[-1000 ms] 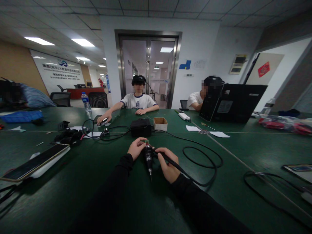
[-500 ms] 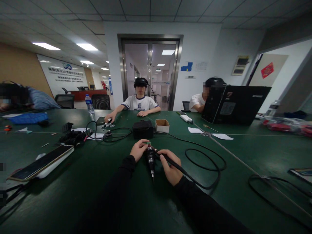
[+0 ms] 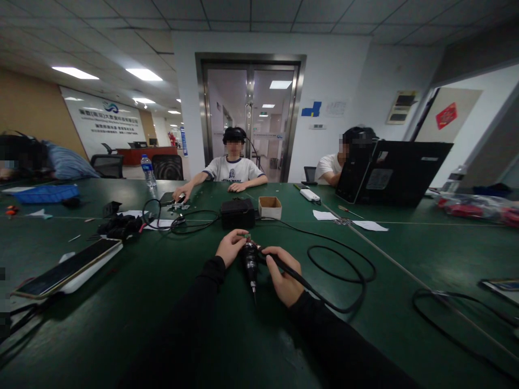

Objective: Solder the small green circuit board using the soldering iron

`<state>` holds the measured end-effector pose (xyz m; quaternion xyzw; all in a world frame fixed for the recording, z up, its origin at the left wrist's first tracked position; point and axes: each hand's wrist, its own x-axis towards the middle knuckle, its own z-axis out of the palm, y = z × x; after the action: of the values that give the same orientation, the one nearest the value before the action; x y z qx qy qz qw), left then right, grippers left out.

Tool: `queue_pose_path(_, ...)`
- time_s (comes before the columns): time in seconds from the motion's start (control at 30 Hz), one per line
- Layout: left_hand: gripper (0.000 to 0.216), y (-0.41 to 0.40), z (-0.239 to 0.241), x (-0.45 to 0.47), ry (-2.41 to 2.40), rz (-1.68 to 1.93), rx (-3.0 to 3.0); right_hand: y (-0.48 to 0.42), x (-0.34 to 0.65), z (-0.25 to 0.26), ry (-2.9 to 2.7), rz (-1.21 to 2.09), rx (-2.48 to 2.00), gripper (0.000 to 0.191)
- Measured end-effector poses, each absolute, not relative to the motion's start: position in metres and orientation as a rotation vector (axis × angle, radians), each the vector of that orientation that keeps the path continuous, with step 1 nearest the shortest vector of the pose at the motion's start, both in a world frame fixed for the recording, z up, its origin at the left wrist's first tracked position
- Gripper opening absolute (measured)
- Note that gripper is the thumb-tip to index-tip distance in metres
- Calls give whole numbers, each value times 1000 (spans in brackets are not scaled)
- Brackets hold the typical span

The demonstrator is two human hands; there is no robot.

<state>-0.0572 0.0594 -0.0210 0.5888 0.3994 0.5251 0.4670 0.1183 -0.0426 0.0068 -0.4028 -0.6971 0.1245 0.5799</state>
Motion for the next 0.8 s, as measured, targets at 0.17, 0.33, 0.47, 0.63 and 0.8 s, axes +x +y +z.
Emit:
queue_pose_path(0.17, 30, 59, -20, -57, 975, 1284, 1449, -41, 119, 4, -1630, 309, -947, 13)
queue_pose_path(0.33, 29, 59, -21, -57, 970, 1286, 1457, -41, 119, 2, -1628, 317, -938, 13)
queue_pose_path(0.47, 29, 59, -21, -57, 965, 1295, 1457, -40, 118, 2, -1620, 317, -933, 13)
queue_pose_path(0.63, 31, 60, -22, -57, 987, 1297, 1448, -40, 119, 4, -1602, 281, -940, 14)
queue_pose_path(0.8, 31, 62, -24, -57, 978, 1310, 1435, -40, 119, 4, -1586, 268, -957, 13)
